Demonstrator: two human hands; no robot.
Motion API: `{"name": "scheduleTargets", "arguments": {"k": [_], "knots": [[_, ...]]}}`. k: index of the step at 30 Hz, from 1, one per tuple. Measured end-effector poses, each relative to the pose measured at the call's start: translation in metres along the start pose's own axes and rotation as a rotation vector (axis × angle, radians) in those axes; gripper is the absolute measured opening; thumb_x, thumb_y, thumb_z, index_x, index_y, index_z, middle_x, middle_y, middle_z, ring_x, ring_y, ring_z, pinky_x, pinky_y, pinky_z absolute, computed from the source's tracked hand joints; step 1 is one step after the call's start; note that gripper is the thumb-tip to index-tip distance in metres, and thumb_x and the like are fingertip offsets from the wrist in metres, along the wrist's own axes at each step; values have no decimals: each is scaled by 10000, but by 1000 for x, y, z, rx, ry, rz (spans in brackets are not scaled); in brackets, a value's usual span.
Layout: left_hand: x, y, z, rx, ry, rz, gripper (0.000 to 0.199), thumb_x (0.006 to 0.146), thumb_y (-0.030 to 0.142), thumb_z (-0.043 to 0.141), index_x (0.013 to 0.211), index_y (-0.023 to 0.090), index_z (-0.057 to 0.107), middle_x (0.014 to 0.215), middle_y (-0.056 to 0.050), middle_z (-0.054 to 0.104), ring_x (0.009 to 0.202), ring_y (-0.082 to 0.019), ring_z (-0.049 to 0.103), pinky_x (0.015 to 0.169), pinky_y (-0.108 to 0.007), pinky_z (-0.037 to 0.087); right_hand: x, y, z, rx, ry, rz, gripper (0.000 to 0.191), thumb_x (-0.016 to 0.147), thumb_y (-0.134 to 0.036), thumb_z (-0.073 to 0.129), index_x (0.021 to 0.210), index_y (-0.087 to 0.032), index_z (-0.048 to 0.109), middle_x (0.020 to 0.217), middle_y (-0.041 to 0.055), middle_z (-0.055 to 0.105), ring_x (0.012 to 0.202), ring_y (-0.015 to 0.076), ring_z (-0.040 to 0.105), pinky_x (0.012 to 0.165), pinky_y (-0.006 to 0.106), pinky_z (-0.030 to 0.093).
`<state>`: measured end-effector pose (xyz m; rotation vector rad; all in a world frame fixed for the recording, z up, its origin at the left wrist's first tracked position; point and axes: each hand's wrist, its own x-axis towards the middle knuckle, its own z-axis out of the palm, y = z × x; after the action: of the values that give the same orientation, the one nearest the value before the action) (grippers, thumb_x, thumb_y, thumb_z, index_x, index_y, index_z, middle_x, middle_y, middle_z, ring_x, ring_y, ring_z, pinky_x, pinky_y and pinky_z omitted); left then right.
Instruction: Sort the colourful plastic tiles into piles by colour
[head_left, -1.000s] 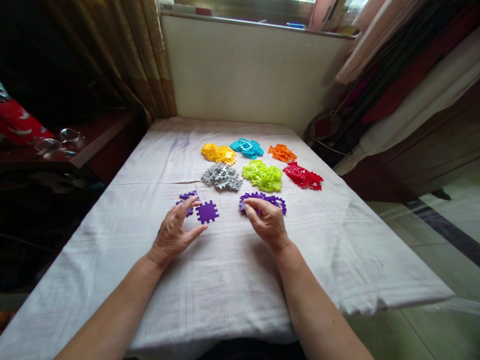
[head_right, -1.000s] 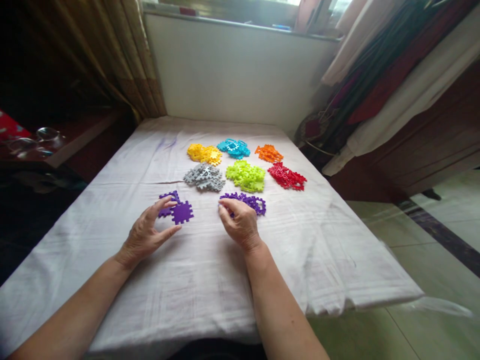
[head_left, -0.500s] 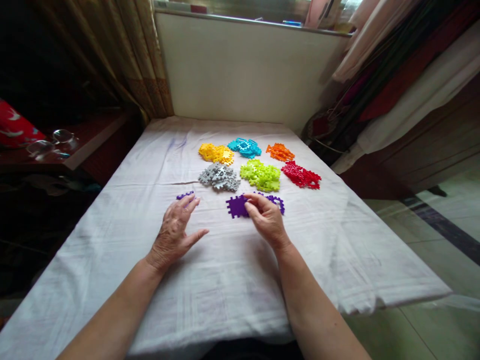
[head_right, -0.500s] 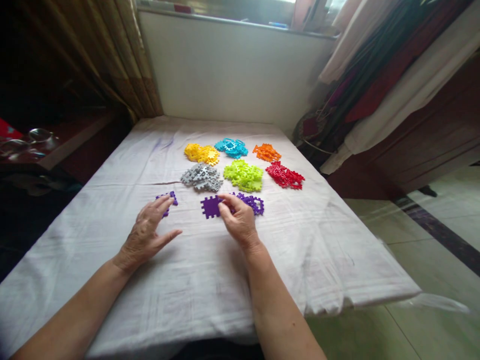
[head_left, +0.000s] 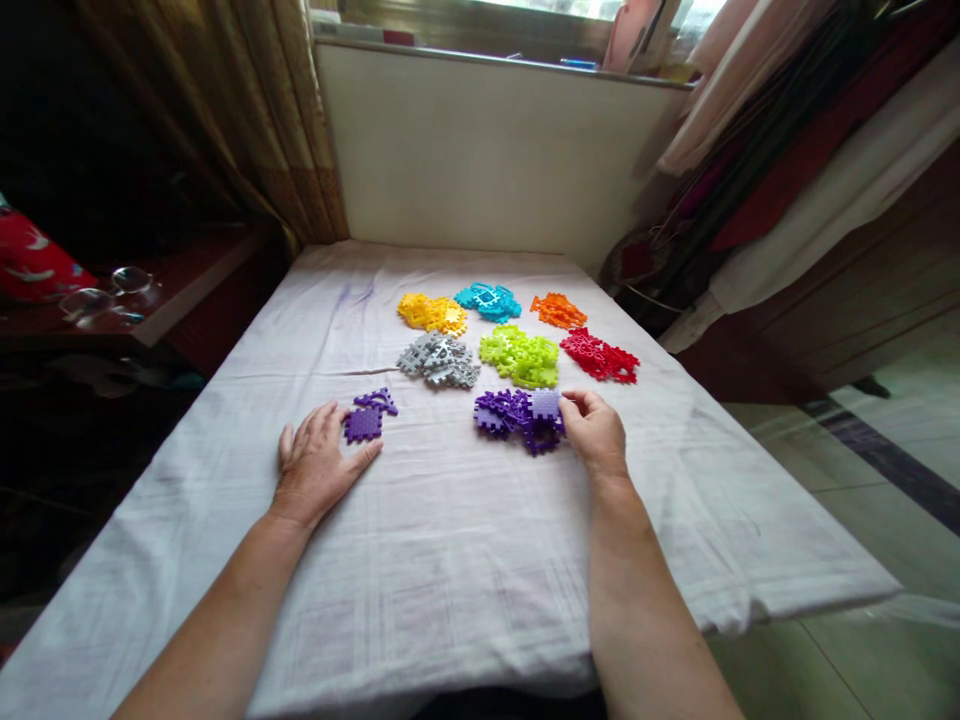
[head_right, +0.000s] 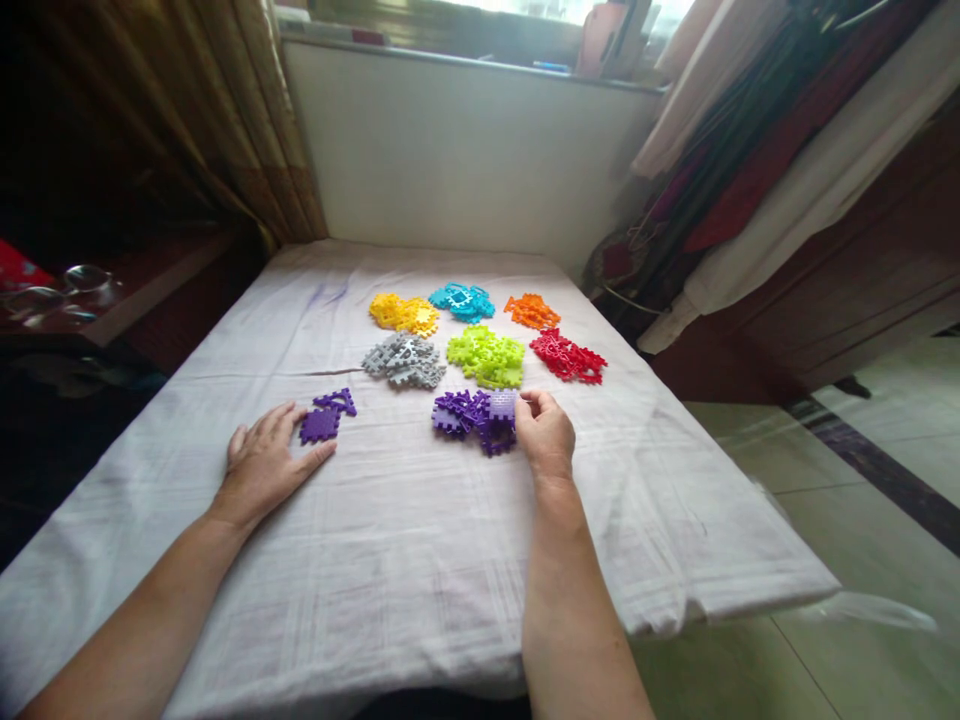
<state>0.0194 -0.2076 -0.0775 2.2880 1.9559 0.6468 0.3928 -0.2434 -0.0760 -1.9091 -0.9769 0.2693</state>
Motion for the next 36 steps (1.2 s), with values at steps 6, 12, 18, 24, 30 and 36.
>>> {"name": "scheduleTargets", "arguments": {"k": [6,12,18,24,30,36], "knots": [[1,-2,0,-30,25,5,434,831,512,572,1162,234,609,1408,-163,556,1323,-325,483,1130,-600,260,-2,-4,-3,-113,38,-60,294,704,-472,600,799,-232,741,654,11,677,540,160,547,572,289,421],[3,-3,-3,-99,0,81,402,813,549,612,1058,230,614,1391,-145,574,1309,-315,505,1124,-571,297,-9,-22,-2,-89,118,-178,313,753,-450,548,803,-200,729,798,69,701,637,187,593,693,333,488],[-2,19,-5,-298,77,433,445,844,519,631,1181,236,568,1378,-127,581,1299,-278,522,1119,-493,359,-37,-52,10,122,-70,-361,283,841,-418,537,862,-212,731,808,49,741,695,181,655,719,299,520],[-7,49,3,-285,93,586,473,856,472,647,1253,241,535,1397,-135,567,1320,-276,508,1145,-522,325,-70,-73,30,258,-449,-464,297,843,-392,619,1049,-203,721,744,15,736,567,127,618,605,240,502],[-5,59,9,-236,91,639,496,877,479,614,1297,235,513,1396,-131,573,1336,-262,496,1168,-495,297,-74,-74,37,290,-516,-507,206,862,-326,577,900,-205,739,801,36,750,642,139,649,629,243,507],[24,32,11,-41,107,401,595,876,489,572,1375,179,482,1465,-168,502,1382,-305,432,1175,-514,248,-46,-61,13,228,-167,-335,276,843,-409,571,950,-213,733,827,34,756,638,153,644,655,262,517]]}}
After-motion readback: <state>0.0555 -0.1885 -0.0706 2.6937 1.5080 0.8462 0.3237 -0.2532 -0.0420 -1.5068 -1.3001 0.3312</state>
